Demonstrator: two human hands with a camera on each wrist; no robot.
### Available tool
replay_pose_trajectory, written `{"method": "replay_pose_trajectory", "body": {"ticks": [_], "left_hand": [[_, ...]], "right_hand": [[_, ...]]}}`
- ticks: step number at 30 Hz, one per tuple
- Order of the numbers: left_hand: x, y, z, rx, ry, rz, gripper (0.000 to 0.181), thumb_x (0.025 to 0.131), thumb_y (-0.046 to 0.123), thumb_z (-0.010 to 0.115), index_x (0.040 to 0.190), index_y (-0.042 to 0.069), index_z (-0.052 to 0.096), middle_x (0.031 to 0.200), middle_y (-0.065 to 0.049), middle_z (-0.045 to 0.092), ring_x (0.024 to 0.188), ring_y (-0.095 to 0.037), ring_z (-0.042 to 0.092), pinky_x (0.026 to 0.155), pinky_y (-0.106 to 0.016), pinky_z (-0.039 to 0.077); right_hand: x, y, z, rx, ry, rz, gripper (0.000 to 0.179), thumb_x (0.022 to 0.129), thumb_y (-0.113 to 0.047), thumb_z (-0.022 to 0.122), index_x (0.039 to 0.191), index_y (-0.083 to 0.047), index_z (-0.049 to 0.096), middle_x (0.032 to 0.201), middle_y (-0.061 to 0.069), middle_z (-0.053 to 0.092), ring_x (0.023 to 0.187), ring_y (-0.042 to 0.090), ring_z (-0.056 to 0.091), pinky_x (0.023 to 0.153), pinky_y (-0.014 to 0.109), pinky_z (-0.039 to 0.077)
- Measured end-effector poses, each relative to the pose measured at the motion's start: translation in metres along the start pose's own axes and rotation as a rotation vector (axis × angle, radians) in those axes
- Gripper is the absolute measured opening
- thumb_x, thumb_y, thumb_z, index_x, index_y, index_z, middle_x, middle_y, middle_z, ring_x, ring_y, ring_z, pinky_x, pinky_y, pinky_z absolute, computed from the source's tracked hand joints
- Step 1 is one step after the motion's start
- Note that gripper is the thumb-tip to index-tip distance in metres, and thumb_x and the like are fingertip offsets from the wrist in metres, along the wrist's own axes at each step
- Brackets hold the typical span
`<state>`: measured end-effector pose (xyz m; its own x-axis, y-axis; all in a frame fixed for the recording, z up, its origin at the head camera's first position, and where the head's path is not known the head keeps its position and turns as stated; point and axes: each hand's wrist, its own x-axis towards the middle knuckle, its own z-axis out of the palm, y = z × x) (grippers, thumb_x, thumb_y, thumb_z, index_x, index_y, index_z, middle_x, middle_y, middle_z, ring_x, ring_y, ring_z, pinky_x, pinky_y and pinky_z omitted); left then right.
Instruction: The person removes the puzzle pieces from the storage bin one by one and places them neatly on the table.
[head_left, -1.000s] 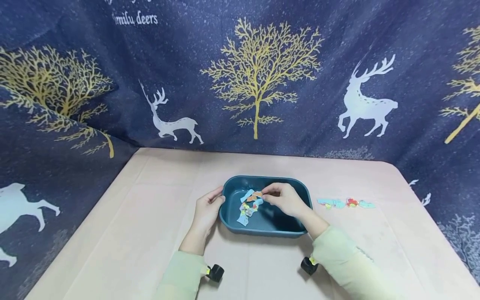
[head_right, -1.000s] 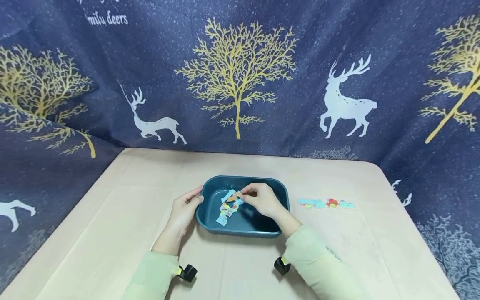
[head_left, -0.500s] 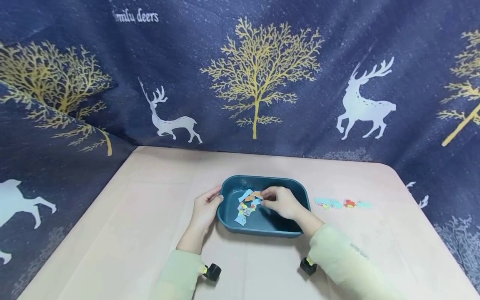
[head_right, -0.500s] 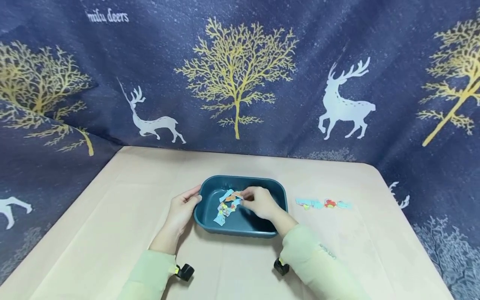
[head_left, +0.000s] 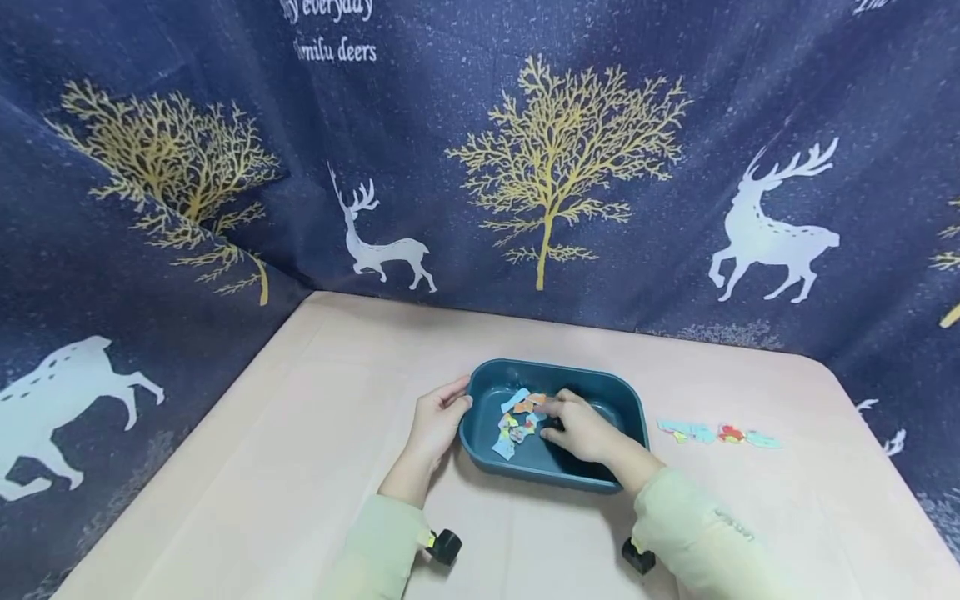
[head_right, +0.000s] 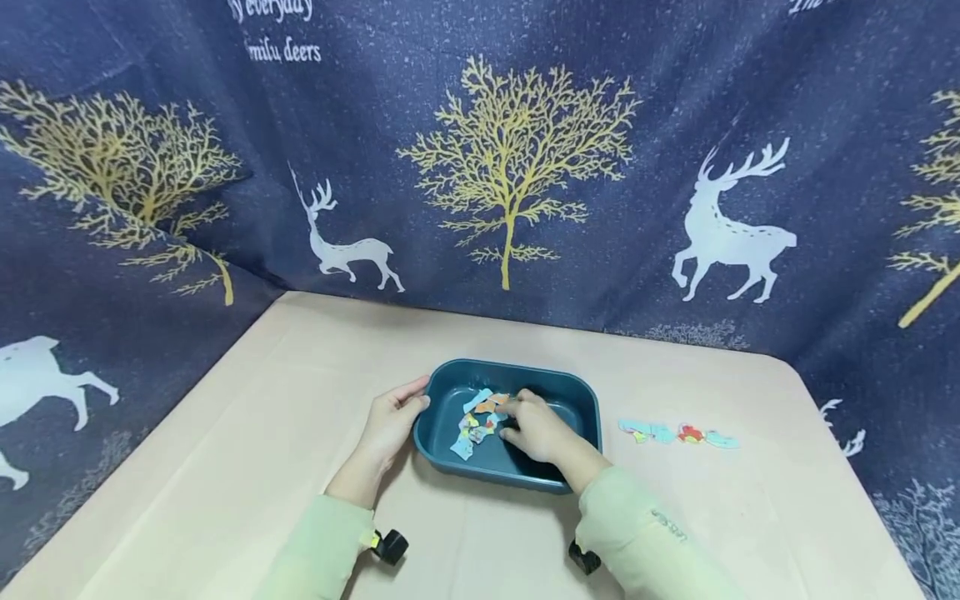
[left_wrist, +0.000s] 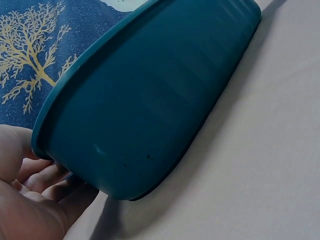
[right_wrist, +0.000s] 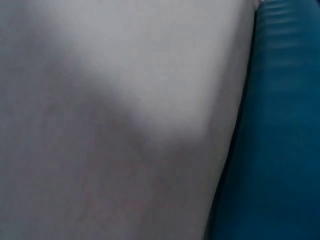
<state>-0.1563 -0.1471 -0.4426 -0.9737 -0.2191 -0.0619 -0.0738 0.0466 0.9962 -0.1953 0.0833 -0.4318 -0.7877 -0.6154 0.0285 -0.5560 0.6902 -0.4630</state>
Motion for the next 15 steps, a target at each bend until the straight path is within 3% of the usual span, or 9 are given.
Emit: {"method": "replay_pose_trajectory", "body": {"ticks": [7, 11, 15], "left_hand": [[-0.002, -0.004, -0.003, 0.025, 0.012, -0.048, 0.039, 0.089, 0.006, 0.055, 0.128, 0.004, 0.057, 0.131, -0.014, 0.058, 0.126, -0.026, 0.052, 0.104, -0.033, 0.044], [0.009, 0.002, -0.002, 0.013, 0.008, -0.018, 0.04, 0.088, 0.008, 0.055, 0.128, 0.006, 0.057, 0.132, -0.013, 0.058, 0.125, -0.025, 0.053, 0.104, -0.031, 0.045], [0.015, 0.004, -0.001, 0.007, -0.015, -0.037, 0.04, 0.088, 0.006, 0.056, 0.128, 0.005, 0.057, 0.132, -0.012, 0.058, 0.126, -0.023, 0.053, 0.103, -0.028, 0.045]], "right_hand": [[0.001, -0.001, 0.004, 0.001, -0.043, 0.013, 0.012, 0.085, -0.015, 0.069, 0.096, -0.011, 0.065, 0.093, 0.002, 0.056, 0.088, 0.016, 0.057, 0.076, 0.033, 0.053], [0.008, 0.004, -0.007, 0.099, -0.029, 0.015, 0.009, 0.085, -0.014, 0.068, 0.086, -0.012, 0.06, 0.087, 0.0, 0.06, 0.081, 0.013, 0.057, 0.07, 0.03, 0.051], [0.008, 0.008, -0.014, 0.211, -0.07, 0.052, 0.009, 0.088, -0.015, 0.066, 0.084, -0.014, 0.058, 0.083, -0.003, 0.067, 0.074, 0.009, 0.058, 0.065, 0.025, 0.048]]}}
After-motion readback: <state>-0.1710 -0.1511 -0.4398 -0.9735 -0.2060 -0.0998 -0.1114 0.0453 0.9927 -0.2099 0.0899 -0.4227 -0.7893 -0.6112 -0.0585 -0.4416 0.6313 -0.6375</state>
